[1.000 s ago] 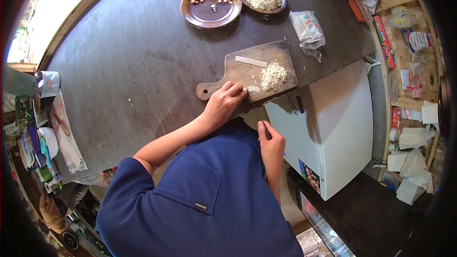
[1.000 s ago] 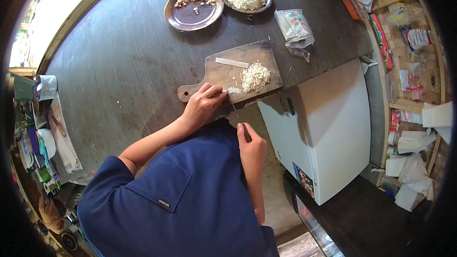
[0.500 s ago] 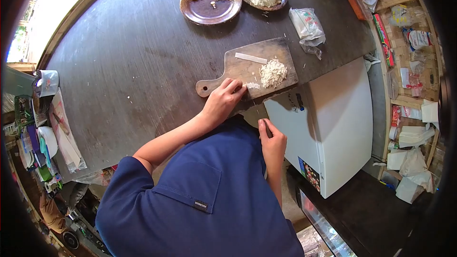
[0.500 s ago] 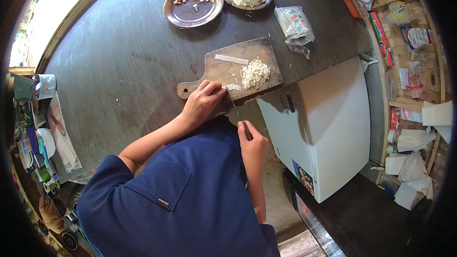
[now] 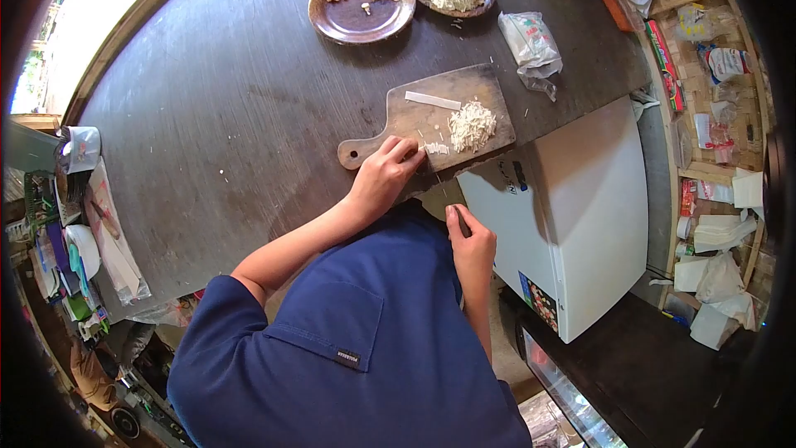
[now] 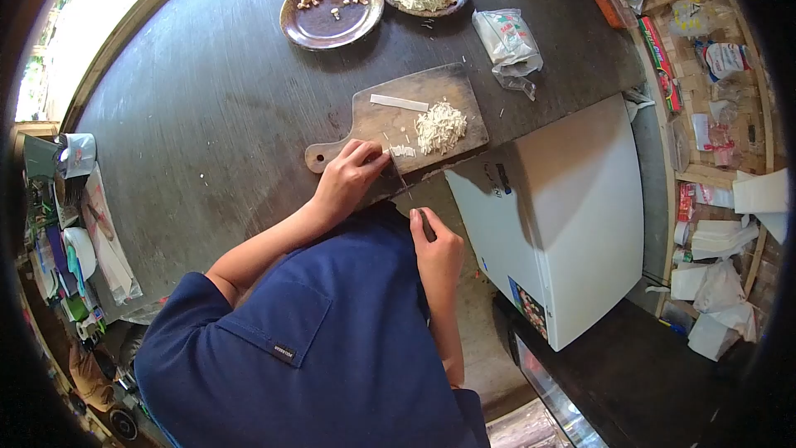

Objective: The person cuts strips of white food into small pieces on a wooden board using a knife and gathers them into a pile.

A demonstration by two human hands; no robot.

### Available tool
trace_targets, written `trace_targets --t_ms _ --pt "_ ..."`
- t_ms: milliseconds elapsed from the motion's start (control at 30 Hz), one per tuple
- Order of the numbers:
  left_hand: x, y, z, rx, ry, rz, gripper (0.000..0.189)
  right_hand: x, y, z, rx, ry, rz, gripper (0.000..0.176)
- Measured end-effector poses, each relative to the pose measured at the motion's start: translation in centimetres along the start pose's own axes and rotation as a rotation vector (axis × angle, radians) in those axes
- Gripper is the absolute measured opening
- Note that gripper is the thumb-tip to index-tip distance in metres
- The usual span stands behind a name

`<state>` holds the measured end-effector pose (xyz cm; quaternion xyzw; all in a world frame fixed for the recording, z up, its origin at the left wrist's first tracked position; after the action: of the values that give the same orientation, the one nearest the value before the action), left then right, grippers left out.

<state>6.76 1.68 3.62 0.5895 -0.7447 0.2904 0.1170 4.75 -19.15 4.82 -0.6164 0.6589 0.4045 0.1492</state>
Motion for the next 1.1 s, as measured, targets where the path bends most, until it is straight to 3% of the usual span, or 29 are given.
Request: trace_targets --t_ms 267,400,467,567,700,933,1100 --pt "0.2 0.0 -0.4 -0.001 -0.024 0.013 0.037 -2.6 -3.0 1.3 -0.034 0.011 -0.041 0.042" --pt "-0.1 0.2 -0.7 0.015 0.040 0.024 0.038 -0.4 -2.5 0.3 0.009 -0.026 -0.095 0.043" --pt "-0.2 0.2 -0.7 0.038 0.069 0.024 0.039 1.1 -2.1 0.1 -0.168 -0.264 0.125 0.036" --pt "-0.3 0.1 -0.6 0.047 0.064 0.014 0.038 2.3 -3.0 -0.1 -0.136 -0.405 0.122 0.035" --pt "-0.6 -0.2 -1.5 0.100 0.062 -0.041 0.021 0.3 -3.4 -0.2 -0.122 -0.356 0.116 0.035" --pt "-1.2 0.2 -2.0 0.076 0.076 -0.022 0.019 -1.5 -4.0 1.1 -0.208 -0.289 0.069 0.043" --pt "-0.6 -0.1 -1.2 0.044 0.032 0.050 0.026 -0.2 -3.8 -1.5 -0.053 -0.263 0.120 0.039"
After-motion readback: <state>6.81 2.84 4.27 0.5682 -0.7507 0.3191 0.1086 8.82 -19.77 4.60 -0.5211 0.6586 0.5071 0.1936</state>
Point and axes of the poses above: each hand's wrist, its own y-axis away from the middle knuckle, its own z-axis out of the palm, x = y × z, the point moved 7 cm from there along -y, towards the middle knuckle, and after that the axes turned 4 degrees about -x, right-handed, at the moved point
